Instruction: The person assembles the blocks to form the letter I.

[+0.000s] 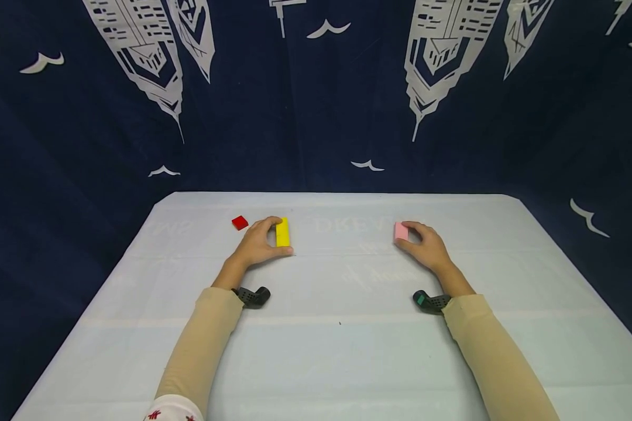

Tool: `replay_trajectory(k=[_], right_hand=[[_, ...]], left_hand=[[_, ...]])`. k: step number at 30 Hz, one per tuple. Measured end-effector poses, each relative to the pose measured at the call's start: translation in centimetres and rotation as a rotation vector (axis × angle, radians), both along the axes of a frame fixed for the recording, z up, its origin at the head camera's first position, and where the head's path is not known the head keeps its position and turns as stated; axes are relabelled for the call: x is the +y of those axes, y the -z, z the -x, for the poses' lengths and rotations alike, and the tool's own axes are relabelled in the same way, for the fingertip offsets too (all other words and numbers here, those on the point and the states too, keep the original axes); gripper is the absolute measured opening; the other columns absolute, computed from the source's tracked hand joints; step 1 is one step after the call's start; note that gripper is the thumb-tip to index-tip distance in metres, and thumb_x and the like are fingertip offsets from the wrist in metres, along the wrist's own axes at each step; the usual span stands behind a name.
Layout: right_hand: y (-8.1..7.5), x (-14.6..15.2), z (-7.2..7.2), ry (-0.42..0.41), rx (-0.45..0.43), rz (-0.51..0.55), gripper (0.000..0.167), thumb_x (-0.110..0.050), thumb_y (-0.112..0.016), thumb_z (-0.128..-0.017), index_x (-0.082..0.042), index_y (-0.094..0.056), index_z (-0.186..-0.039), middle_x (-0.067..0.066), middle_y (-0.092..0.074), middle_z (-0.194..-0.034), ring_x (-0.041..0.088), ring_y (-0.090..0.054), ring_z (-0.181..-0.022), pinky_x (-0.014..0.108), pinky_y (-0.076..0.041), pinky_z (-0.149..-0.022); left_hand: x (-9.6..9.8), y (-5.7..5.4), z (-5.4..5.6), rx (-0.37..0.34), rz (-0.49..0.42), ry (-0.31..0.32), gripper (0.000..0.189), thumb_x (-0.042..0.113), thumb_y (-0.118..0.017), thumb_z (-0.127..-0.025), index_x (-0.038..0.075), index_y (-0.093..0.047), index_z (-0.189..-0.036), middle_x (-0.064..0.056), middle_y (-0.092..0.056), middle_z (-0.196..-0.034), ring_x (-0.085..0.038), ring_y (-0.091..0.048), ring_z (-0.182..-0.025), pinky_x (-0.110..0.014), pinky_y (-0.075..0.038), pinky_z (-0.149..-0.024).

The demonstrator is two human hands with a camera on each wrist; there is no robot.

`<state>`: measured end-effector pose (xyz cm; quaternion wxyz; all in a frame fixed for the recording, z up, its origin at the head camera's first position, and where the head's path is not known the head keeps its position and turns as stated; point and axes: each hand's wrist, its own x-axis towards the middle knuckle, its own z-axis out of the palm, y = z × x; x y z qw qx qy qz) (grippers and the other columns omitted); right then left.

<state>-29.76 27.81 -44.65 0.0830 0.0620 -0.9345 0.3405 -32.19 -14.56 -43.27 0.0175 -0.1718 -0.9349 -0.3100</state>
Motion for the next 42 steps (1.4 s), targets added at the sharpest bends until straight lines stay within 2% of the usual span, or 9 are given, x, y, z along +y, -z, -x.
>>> replay_trajectory(k=[9,16,28,35,42], right_hand=[[0.0,0.0,0.0,-0.004,0.011,0.004,0.061,-0.035,-0.067,-0.091,-0.001,-0.049,-0.138,0.026,-0.045,-0.142,0.045,-0.037,-0.132,0.057,-0.028,-0.109],[0.0,0.0,0.0,-0.002,0.008,0.005,0.061,-0.036,-0.067,-0.091,-0.001,-0.050,-0.138,0.026,-0.045,-0.143,0.045,-0.037,-0.132,0.057,-0.028,-0.109],[0.0,0.0,-0.1,0.005,0.005,-0.003,0.060,-0.036,-0.066,-0.092,-0.002,-0.049,-0.138,0.026,-0.044,-0.143,0.045,-0.037,-0.132,0.057,-0.027,-0.109],[0.1,0.0,-0.1,0.001,0.023,-0.004,0.059,-0.035,-0.066,-0.091,-0.001,-0.050,-0.137,0.026,-0.045,-0.142,0.045,-0.037,-0.132,0.057,-0.028,-0.109],[0.1,0.0,-0.1,-0.001,0.024,-0.008,0.059,-0.035,-0.066,-0.092,-0.001,-0.050,-0.138,0.026,-0.045,-0.143,0.045,-0.038,-0.132,0.057,-0.028,-0.109]], left_hand=[[0.9,-0.4,-0.5,0.036,-0.015,0.019,0.084,0.050,-0.080,-0.074,0.009,-0.046,-0.140,-0.011,-0.048,-0.144,-0.034,-0.036,-0.136,-0.050,-0.021,-0.113],[1.8,-0.6,-1.1,0.086,0.006,0.071,0.083,0.051,-0.078,-0.074,0.007,-0.048,-0.137,-0.009,-0.052,-0.140,-0.029,-0.041,-0.133,-0.045,-0.020,-0.113],[3.8,-0.6,-2.3,0.134,0.046,0.137,0.083,0.053,-0.078,-0.074,0.006,-0.049,-0.137,-0.007,-0.052,-0.140,-0.029,-0.042,-0.132,-0.044,-0.018,-0.115],[4.7,-0.4,-3.0,0.186,0.055,0.149,0.081,0.055,-0.077,-0.074,0.006,-0.051,-0.134,-0.006,-0.054,-0.137,-0.028,-0.045,-0.129,-0.044,-0.021,-0.114],[5.3,-0.2,-3.7,0.205,0.035,0.162,0.082,0.055,-0.075,-0.076,0.006,-0.049,-0.136,-0.007,-0.053,-0.138,-0.027,-0.045,-0.129,-0.044,-0.023,-0.113]])
